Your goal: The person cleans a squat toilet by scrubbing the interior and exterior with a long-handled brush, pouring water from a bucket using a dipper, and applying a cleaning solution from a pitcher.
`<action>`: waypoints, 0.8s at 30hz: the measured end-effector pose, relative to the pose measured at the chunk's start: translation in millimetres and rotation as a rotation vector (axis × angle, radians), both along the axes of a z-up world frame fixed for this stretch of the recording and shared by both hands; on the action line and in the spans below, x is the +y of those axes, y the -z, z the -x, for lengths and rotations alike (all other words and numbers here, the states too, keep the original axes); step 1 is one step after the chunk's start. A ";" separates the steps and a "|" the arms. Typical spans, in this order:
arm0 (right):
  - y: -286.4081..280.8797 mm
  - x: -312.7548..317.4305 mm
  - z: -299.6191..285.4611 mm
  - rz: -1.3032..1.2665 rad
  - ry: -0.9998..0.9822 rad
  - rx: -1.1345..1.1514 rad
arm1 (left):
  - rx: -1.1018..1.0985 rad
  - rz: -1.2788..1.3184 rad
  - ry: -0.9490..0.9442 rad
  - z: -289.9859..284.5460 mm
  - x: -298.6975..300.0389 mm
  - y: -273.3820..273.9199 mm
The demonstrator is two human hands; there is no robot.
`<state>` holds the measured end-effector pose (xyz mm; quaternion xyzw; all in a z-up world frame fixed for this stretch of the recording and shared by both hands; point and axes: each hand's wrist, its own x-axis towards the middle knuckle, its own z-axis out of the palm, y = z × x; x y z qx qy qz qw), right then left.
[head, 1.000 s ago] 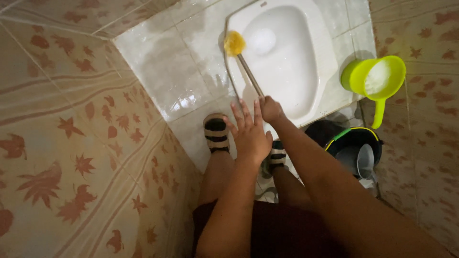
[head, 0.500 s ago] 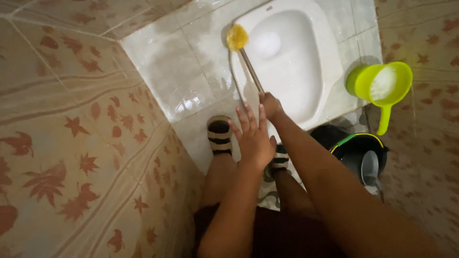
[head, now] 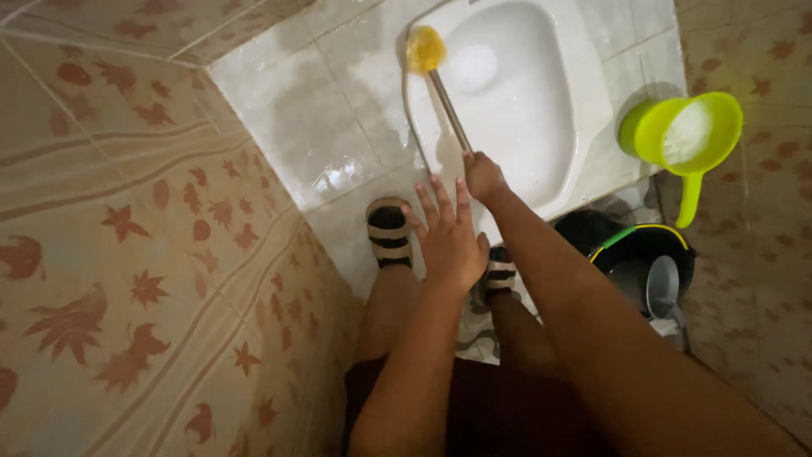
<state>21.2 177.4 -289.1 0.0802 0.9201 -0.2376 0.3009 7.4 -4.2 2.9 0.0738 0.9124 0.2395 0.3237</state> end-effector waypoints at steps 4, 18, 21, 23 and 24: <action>-43.3 19.7 -130.0 -0.133 -0.267 -0.071 | -0.012 0.013 -0.021 3.9 1.8 -5.6; -54.7 9.4 -143.6 -0.062 -0.228 0.126 | 0.028 0.094 -0.153 17.2 -31.3 4.2; -90.3 27.1 -214.0 0.016 0.347 -0.350 | 0.002 0.128 -0.115 18.8 -33.7 2.5; -104.1 31.2 -238.9 -0.110 0.319 -0.454 | -0.034 0.140 -0.068 14.9 -30.0 2.1; -98.4 28.0 -230.9 -0.144 0.099 -0.323 | -0.030 0.144 -0.054 14.7 -30.9 2.1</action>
